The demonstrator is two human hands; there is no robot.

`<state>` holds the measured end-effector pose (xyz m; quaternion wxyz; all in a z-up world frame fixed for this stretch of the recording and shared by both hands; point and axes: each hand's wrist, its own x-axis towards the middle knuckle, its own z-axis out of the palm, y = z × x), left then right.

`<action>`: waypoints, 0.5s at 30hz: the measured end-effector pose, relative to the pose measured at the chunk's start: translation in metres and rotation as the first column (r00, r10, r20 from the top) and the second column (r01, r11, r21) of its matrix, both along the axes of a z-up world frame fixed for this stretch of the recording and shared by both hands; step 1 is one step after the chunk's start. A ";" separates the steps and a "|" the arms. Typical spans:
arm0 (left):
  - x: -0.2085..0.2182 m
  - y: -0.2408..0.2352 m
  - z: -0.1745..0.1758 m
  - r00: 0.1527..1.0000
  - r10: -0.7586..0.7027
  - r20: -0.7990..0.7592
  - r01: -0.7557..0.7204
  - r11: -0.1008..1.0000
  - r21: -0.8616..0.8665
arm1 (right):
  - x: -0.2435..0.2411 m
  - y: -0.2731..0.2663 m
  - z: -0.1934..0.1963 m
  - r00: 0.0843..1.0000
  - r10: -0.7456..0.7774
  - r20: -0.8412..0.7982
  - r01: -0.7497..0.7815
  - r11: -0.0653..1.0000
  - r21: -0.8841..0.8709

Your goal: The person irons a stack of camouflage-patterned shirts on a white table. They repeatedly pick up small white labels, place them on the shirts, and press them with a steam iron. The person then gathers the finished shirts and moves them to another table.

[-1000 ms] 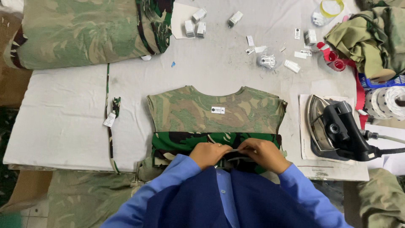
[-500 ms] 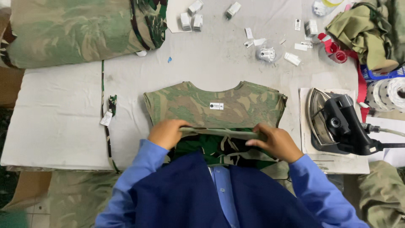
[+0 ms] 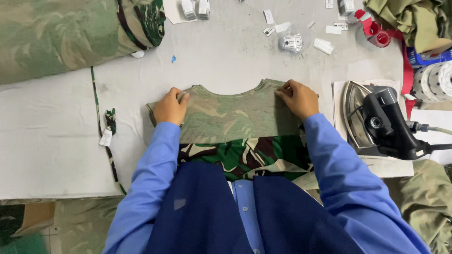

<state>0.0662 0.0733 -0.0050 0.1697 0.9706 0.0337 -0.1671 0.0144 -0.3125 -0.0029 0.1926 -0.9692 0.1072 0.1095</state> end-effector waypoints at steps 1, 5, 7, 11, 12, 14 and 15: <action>-0.004 -0.001 0.004 1.000 0.001 -0.009 -0.001 1.000 0.001 | 0.000 -0.002 -0.013 1.000 0.001 -0.009 -0.001 1.000 0.001; -0.011 0.012 -0.009 0.917 -0.138 0.375 0.130 0.990 0.048 | -0.008 -0.016 -0.051 0.910 0.237 0.341 -0.139 0.948 -0.288; -0.006 0.024 -0.022 0.763 -0.223 0.607 0.205 0.974 0.099 | -0.003 -0.025 -0.064 0.758 0.399 0.516 -0.116 0.861 -0.495; -0.002 0.034 -0.041 0.803 -0.253 0.539 0.150 0.962 0.228 | 0.006 -0.023 -0.071 0.817 0.384 0.430 -0.126 0.847 -0.517; 0.001 0.036 -0.047 0.872 -0.210 0.442 0.112 0.965 0.237 | 0.010 -0.018 -0.065 0.872 0.269 0.409 -0.075 0.899 -0.432; -0.011 0.018 -0.021 0.790 -0.251 0.560 0.120 0.958 0.260 | -0.005 0.012 -0.023 0.845 0.265 0.464 -0.075 0.919 -0.388; -0.011 0.007 -0.008 0.682 -0.289 0.672 0.129 0.952 0.279 | -0.009 0.026 -0.001 0.815 0.254 0.521 -0.068 0.934 -0.350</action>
